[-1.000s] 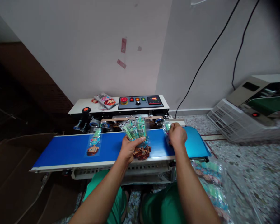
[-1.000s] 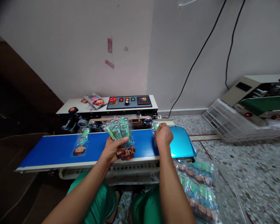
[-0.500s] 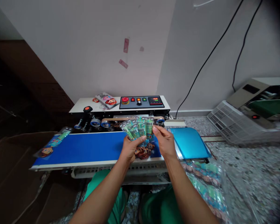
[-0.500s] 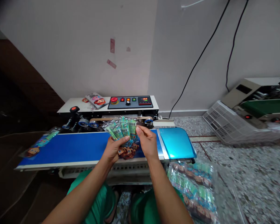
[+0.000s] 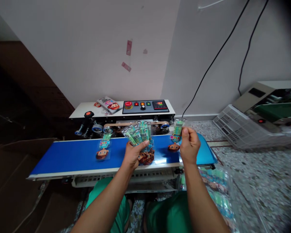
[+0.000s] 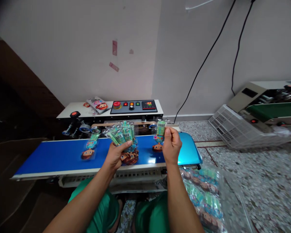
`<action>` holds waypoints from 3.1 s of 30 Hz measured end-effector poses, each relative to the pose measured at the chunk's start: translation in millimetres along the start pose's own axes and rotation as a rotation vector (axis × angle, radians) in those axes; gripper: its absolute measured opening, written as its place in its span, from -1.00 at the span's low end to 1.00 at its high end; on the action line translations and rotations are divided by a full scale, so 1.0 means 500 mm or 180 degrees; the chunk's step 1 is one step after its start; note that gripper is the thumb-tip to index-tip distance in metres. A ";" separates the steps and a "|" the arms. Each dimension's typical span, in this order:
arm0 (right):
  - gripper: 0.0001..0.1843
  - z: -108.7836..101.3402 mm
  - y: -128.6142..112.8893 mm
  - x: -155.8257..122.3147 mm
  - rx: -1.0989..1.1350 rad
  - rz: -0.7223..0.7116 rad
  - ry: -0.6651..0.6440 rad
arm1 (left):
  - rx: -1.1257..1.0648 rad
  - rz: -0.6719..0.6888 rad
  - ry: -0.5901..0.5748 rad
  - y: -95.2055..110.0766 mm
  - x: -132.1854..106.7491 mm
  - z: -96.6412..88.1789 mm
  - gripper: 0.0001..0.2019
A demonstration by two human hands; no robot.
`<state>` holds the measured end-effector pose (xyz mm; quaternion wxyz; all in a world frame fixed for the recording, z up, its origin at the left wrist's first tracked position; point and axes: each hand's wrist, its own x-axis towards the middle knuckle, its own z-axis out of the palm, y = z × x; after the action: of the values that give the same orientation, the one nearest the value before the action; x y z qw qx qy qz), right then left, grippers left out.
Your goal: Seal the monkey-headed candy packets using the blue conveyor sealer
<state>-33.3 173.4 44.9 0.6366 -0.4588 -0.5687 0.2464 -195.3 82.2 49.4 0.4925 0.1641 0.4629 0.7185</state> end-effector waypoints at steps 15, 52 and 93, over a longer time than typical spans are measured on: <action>-0.61 -0.022 0.033 0.014 -0.0393 0.0208 -0.0474 | -0.0035 0.0004 -0.0077 0.010 -0.005 -0.007 -0.62; -0.62 -0.038 0.080 0.041 -0.2201 0.0368 -0.0561 | 0.0167 -0.0196 -0.0168 0.007 -0.006 -0.005 -0.62; -0.74 0.032 -0.023 -0.008 0.1540 0.0519 0.0476 | 0.0354 -0.0247 -0.0505 -0.009 -0.016 0.007 -0.71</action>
<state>-52.0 169.7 51.6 0.7462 -0.3544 -0.4058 0.3911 -186.7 77.4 48.9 0.5452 0.2296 0.4677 0.6568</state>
